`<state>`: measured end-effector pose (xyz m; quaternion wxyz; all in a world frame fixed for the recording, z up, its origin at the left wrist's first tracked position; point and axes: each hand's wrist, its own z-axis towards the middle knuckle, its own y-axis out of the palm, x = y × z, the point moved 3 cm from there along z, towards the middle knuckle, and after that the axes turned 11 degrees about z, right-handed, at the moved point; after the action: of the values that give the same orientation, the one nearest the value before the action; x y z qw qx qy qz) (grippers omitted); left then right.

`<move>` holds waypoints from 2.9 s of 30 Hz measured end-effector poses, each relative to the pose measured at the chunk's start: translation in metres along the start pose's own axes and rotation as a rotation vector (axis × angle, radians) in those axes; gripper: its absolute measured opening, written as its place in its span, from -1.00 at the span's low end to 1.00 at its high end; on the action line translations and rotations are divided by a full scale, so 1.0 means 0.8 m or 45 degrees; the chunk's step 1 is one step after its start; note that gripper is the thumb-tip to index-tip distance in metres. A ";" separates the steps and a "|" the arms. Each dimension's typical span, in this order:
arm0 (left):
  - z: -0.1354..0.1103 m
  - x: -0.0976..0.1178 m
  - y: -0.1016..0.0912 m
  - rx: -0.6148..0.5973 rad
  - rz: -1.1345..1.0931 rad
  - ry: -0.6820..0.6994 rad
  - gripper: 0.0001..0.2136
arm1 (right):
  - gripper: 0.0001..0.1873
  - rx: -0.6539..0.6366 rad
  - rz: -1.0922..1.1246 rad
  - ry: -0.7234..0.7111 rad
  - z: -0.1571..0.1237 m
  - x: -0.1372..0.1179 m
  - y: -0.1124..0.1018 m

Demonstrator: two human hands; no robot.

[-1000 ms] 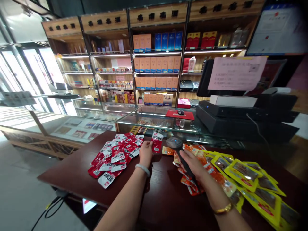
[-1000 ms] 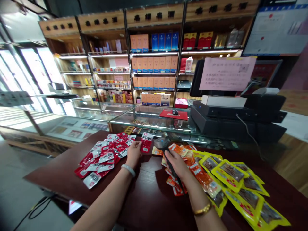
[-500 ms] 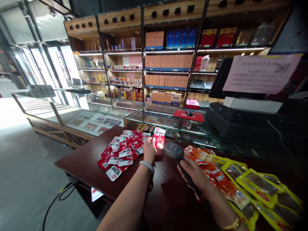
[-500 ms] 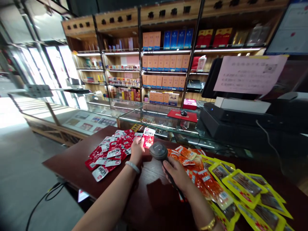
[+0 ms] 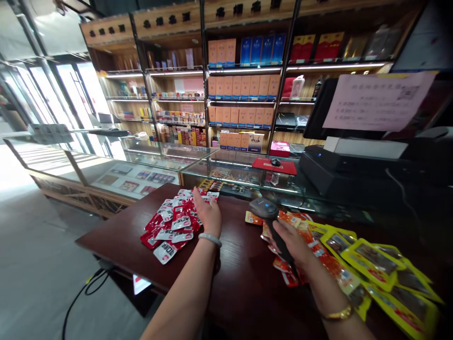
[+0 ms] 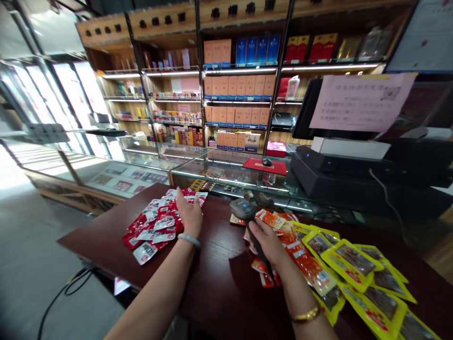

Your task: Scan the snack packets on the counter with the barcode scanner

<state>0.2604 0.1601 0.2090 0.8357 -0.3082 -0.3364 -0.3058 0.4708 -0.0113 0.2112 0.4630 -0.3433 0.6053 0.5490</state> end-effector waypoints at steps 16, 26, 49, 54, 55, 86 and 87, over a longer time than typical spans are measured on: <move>-0.103 0.039 0.078 -1.162 0.539 0.910 -0.54 | -0.51 0.054 0.134 -0.020 0.009 -0.007 -0.016; -0.098 0.051 0.065 -0.927 0.666 0.775 -0.52 | -0.54 -0.016 0.253 -0.018 0.008 -0.009 -0.009; -0.040 0.016 0.073 -0.784 -0.825 -0.572 -0.87 | -0.54 -0.073 0.078 0.086 0.010 0.024 0.000; -0.043 0.024 0.063 -0.720 -0.910 -0.553 -0.90 | -0.54 -0.063 -0.017 0.098 0.008 0.036 0.010; -0.043 0.025 0.062 -0.712 -0.905 -0.534 -0.89 | -0.55 -0.058 -0.013 0.092 0.007 0.036 0.011; -0.132 0.082 0.053 -1.293 0.465 0.589 -0.15 | -0.48 0.115 0.080 -0.084 0.013 0.002 -0.016; -0.132 0.078 0.057 -1.331 0.411 0.530 -0.14 | -0.49 0.124 0.084 -0.076 0.013 0.002 -0.015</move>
<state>0.3696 0.0933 0.1800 0.6572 -0.6603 0.0814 -0.3542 0.4833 -0.0028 0.2057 0.4785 -0.2838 0.6283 0.5438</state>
